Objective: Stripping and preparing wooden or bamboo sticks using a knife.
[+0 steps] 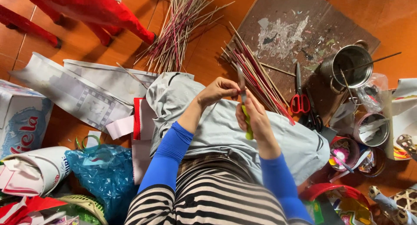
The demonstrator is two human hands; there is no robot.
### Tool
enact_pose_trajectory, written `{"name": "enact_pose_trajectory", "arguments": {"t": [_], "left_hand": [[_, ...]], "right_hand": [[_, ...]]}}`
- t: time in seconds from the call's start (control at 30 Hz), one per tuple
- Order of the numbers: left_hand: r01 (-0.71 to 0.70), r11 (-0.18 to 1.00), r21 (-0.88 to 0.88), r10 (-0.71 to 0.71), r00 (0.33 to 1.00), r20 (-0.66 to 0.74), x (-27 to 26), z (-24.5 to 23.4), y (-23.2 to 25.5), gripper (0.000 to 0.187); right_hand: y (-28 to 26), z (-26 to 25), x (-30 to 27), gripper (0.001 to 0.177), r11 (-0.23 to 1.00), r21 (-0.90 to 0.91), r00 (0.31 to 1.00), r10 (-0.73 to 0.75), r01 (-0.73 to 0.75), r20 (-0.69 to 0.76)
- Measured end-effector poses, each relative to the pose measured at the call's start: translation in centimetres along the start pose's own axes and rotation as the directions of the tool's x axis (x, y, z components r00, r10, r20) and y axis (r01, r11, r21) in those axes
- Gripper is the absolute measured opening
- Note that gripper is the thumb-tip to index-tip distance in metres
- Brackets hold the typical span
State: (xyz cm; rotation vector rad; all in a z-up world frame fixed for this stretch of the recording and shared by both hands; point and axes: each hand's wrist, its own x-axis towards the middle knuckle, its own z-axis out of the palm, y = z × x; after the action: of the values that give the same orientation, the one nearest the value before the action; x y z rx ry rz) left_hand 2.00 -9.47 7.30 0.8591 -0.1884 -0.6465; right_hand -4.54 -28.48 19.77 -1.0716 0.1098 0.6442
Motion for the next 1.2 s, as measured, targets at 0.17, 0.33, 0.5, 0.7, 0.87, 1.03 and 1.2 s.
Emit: {"name": "enact_pose_trajectory", "arguments": {"t": [0.17,0.33,0.5,0.7,0.87,1.03,1.2], "left_hand": [[-0.093,0.992,0.08,0.09,0.995,0.041,0.3,2.6,1.9,0.014],[-0.101,0.992,0.076,0.101,0.995,0.007,0.0,4.1,2.2,0.013],[-0.052,0.994,0.101,0.049,0.998,0.029,-0.1,4.3,3.2,0.016],[-0.085,0.961,0.265,0.073,0.996,0.055,-0.9,5.0,4.7,0.017],[-0.066,0.976,0.207,0.07,0.998,-0.01,-0.7,5.8,4.3,0.019],[-0.063,0.974,0.217,0.071,0.997,-0.032,-0.3,5.0,3.3,0.018],[-0.042,0.973,0.228,0.05,0.998,-0.028,-0.3,4.8,3.5,0.021]], "right_hand": [[-2.6,2.1,-2.2,0.05,0.992,0.018,0.989,-0.126,0.124,0.08],[-1.5,1.1,-2.3,0.044,0.993,0.073,0.992,-0.097,0.091,0.086],[-1.5,0.2,-2.6,0.047,0.995,0.089,0.998,-0.048,0.044,0.039],[-2.2,1.2,-3.7,0.061,0.979,0.114,0.972,-0.184,0.168,0.145],[-1.8,1.4,-3.3,0.061,0.987,0.057,0.98,-0.157,0.151,0.12],[-1.4,1.1,-2.7,0.058,0.988,0.053,0.984,-0.151,0.146,0.093],[-1.9,0.3,-2.7,0.053,0.993,0.107,0.995,-0.049,0.039,0.091]]}}
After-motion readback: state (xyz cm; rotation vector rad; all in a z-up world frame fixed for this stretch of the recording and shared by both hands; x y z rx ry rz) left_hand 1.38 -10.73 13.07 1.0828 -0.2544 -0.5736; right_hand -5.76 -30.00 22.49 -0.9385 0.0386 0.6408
